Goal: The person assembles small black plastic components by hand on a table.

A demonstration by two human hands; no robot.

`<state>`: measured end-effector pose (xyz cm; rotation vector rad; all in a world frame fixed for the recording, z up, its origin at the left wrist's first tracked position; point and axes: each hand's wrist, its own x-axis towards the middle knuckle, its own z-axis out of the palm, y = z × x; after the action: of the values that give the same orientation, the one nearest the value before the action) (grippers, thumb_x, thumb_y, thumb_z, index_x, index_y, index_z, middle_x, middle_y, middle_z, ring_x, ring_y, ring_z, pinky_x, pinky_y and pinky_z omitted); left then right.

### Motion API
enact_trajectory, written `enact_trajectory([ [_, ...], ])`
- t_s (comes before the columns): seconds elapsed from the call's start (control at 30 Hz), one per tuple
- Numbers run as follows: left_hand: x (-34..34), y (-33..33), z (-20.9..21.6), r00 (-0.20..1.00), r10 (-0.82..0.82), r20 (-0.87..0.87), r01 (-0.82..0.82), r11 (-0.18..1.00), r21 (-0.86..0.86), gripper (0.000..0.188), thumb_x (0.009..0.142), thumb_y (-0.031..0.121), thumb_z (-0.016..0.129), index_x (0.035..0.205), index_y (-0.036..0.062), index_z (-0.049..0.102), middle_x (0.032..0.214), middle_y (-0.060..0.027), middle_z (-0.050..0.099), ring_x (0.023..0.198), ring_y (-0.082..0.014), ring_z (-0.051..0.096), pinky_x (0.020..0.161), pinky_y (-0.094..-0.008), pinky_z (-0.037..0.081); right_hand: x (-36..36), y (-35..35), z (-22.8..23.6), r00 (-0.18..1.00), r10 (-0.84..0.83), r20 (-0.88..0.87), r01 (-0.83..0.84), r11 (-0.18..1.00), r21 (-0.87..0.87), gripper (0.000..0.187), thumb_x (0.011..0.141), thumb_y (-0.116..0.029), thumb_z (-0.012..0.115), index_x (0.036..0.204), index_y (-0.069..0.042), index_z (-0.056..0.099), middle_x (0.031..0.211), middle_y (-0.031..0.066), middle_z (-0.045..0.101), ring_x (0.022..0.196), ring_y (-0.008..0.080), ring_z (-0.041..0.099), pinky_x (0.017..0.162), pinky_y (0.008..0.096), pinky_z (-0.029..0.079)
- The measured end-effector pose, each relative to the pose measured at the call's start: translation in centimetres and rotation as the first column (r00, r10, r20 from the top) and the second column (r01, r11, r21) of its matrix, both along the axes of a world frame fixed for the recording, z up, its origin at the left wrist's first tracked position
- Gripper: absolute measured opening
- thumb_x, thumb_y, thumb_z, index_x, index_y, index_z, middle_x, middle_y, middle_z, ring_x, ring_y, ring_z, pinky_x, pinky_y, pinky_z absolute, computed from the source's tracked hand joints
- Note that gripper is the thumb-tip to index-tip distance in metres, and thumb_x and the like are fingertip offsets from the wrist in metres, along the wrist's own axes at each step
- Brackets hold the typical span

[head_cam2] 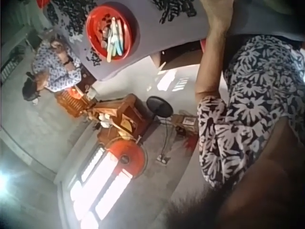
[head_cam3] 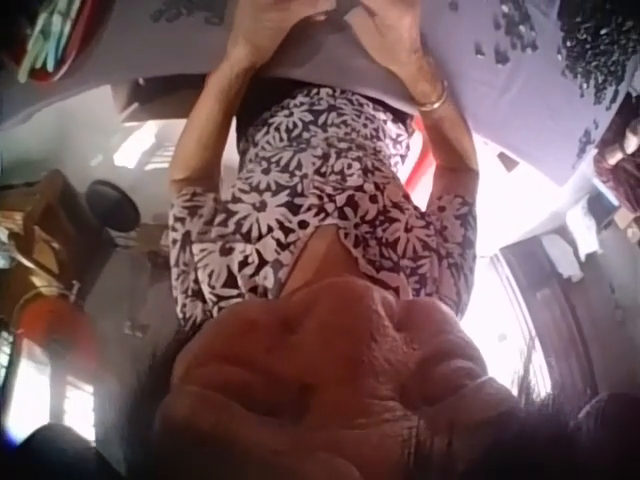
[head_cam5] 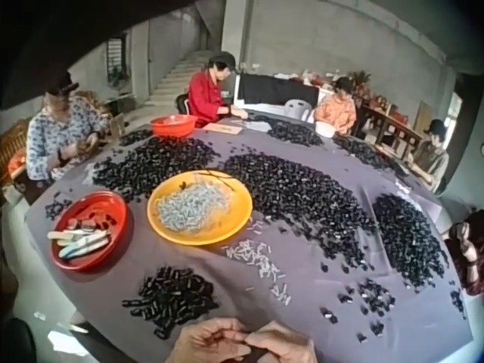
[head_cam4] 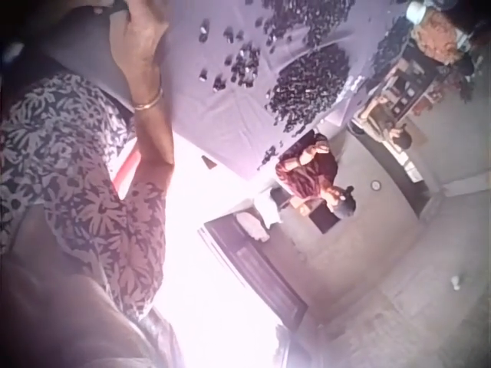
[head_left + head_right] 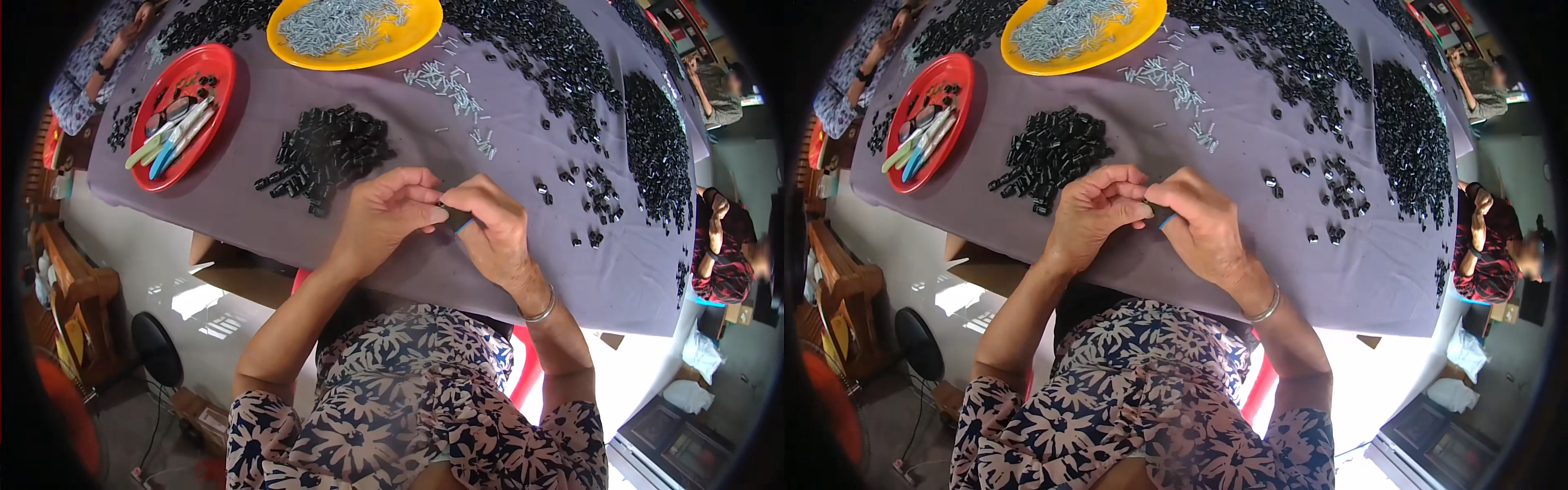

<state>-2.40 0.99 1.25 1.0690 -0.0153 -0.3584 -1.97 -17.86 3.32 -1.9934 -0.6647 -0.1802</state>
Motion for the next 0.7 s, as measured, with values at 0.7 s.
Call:
enact_trajectory([
  [0.7, 0.7, 0.5, -0.7, 0.811, 0.088, 0.578, -0.413, 0.785, 0.461, 0.02, 0.079, -0.006, 0.074, 0.097, 0.0002, 0.067, 0.086, -0.0095, 0.064, 0.072, -0.0211, 0.064, 0.065, -0.0286, 0.051, 11.0, 2.0, 1.3, 0.879, 0.348, 0.326, 0.091, 0.548, -0.831, 0.006, 0.075, -0.004, 0.066, 0.079, -0.003, 0.062, 0.085, 0.0116, 0.065, 0.083, 0.0316, 0.066, 0.074, 0.0427, 0.051],
])
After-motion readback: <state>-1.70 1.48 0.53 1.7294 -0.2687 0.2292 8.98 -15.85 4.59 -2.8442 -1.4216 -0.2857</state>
